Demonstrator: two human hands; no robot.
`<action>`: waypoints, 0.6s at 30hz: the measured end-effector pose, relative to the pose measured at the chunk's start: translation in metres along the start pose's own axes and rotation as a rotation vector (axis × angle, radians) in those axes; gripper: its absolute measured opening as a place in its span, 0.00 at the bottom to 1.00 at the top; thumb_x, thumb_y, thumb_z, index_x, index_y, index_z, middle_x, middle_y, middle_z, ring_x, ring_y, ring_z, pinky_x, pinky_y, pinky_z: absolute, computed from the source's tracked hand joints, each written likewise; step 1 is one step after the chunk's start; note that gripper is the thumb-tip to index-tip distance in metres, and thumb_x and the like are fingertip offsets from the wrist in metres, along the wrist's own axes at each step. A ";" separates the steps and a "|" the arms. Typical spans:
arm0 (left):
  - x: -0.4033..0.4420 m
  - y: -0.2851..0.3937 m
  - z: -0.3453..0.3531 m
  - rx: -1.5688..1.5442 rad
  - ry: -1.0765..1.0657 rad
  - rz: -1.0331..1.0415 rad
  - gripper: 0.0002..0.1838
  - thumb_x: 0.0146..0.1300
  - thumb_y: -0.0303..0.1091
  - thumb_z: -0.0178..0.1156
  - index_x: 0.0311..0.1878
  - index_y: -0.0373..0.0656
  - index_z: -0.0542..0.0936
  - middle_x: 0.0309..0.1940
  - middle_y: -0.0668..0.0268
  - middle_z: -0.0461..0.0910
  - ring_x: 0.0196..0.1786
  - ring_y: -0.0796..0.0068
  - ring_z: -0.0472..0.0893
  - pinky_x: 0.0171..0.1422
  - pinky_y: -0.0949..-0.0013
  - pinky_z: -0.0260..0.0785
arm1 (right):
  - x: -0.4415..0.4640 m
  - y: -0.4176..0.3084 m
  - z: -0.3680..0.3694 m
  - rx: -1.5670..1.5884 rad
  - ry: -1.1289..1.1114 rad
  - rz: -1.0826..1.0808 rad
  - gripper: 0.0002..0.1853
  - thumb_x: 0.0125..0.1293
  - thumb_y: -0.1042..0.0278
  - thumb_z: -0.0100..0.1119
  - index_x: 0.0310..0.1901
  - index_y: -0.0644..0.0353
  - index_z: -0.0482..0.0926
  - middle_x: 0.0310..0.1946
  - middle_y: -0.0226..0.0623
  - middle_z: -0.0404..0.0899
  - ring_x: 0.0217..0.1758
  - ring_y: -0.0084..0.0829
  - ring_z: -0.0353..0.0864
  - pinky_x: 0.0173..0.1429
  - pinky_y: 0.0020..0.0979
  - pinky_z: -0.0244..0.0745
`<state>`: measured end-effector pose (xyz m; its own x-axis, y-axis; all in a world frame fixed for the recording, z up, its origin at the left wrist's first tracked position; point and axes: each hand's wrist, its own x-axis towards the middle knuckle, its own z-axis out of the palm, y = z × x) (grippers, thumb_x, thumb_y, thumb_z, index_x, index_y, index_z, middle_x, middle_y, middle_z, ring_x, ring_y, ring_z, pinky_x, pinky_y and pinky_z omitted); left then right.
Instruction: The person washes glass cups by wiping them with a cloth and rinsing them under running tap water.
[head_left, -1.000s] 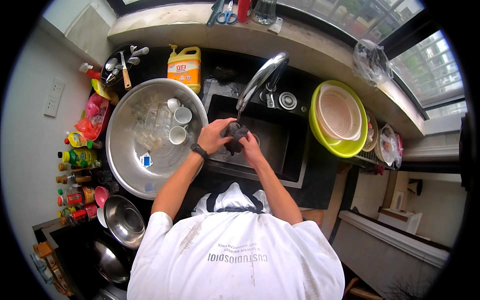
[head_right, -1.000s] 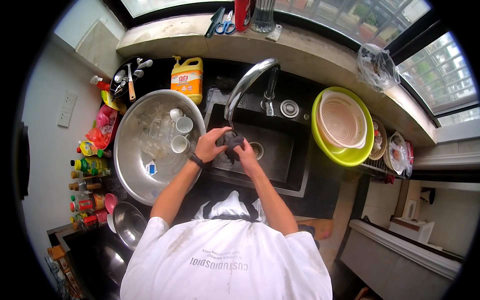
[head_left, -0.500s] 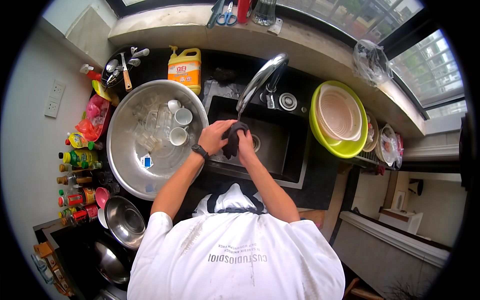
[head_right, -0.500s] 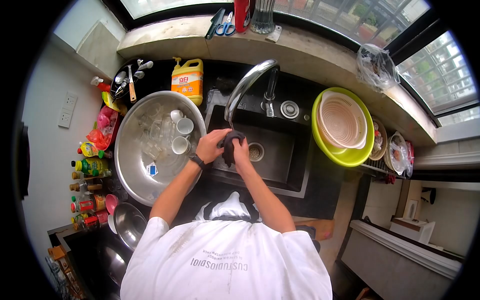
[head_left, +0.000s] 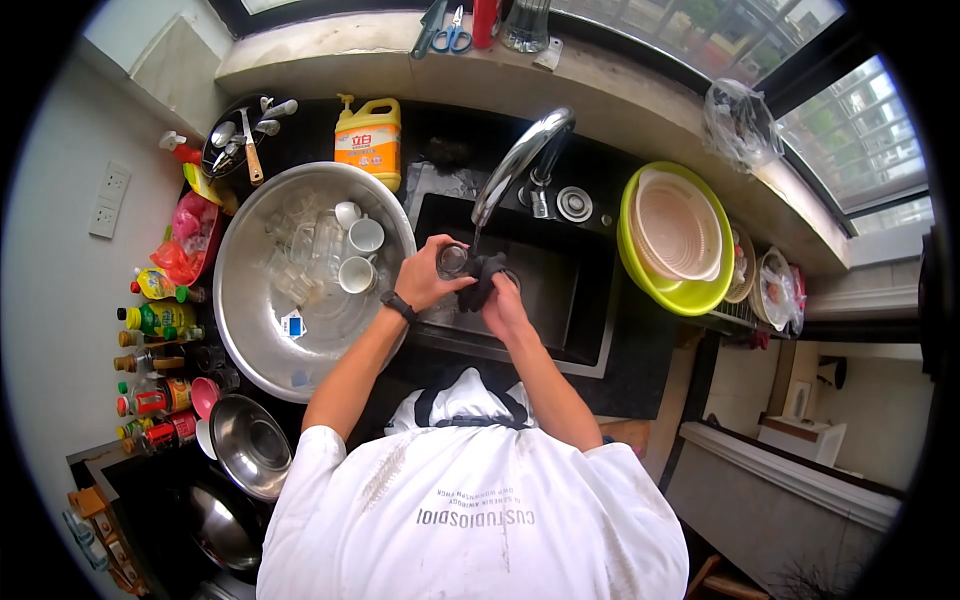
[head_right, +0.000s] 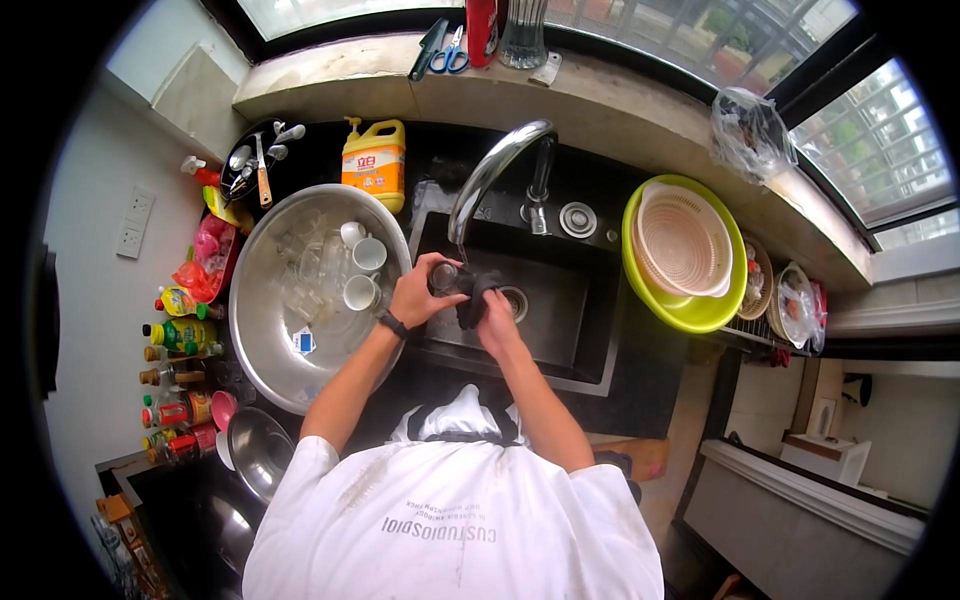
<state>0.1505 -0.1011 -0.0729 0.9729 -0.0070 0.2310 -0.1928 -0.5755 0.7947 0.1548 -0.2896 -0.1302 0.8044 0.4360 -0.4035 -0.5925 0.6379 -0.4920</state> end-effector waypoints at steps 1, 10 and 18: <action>0.000 0.001 -0.002 -0.008 -0.011 0.018 0.37 0.50 0.50 0.82 0.59 0.46 0.74 0.47 0.61 0.87 0.52 0.58 0.87 0.53 0.61 0.80 | 0.001 0.000 0.000 -0.002 0.038 -0.036 0.16 0.80 0.65 0.49 0.64 0.60 0.73 0.58 0.34 0.79 0.61 0.30 0.80 0.67 0.35 0.75; 0.002 0.009 -0.006 0.100 -0.107 0.068 0.36 0.49 0.45 0.82 0.60 0.47 0.77 0.51 0.63 0.86 0.53 0.60 0.87 0.55 0.62 0.80 | -0.002 -0.017 -0.012 -0.300 0.081 -0.130 0.16 0.74 0.71 0.53 0.61 0.60 0.75 0.54 0.33 0.81 0.57 0.27 0.80 0.64 0.33 0.74; 0.002 0.011 -0.011 0.032 -0.147 0.057 0.30 0.50 0.42 0.81 0.56 0.45 0.81 0.51 0.63 0.85 0.53 0.60 0.87 0.56 0.62 0.80 | -0.016 -0.040 0.011 -0.589 -0.022 -0.070 0.15 0.73 0.68 0.54 0.57 0.61 0.79 0.49 0.29 0.83 0.53 0.21 0.78 0.59 0.26 0.70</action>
<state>0.1491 -0.0980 -0.0577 0.9692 -0.1585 0.1885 -0.2461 -0.5962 0.7642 0.1661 -0.3149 -0.0954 0.8393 0.4226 -0.3420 -0.4572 0.2082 -0.8646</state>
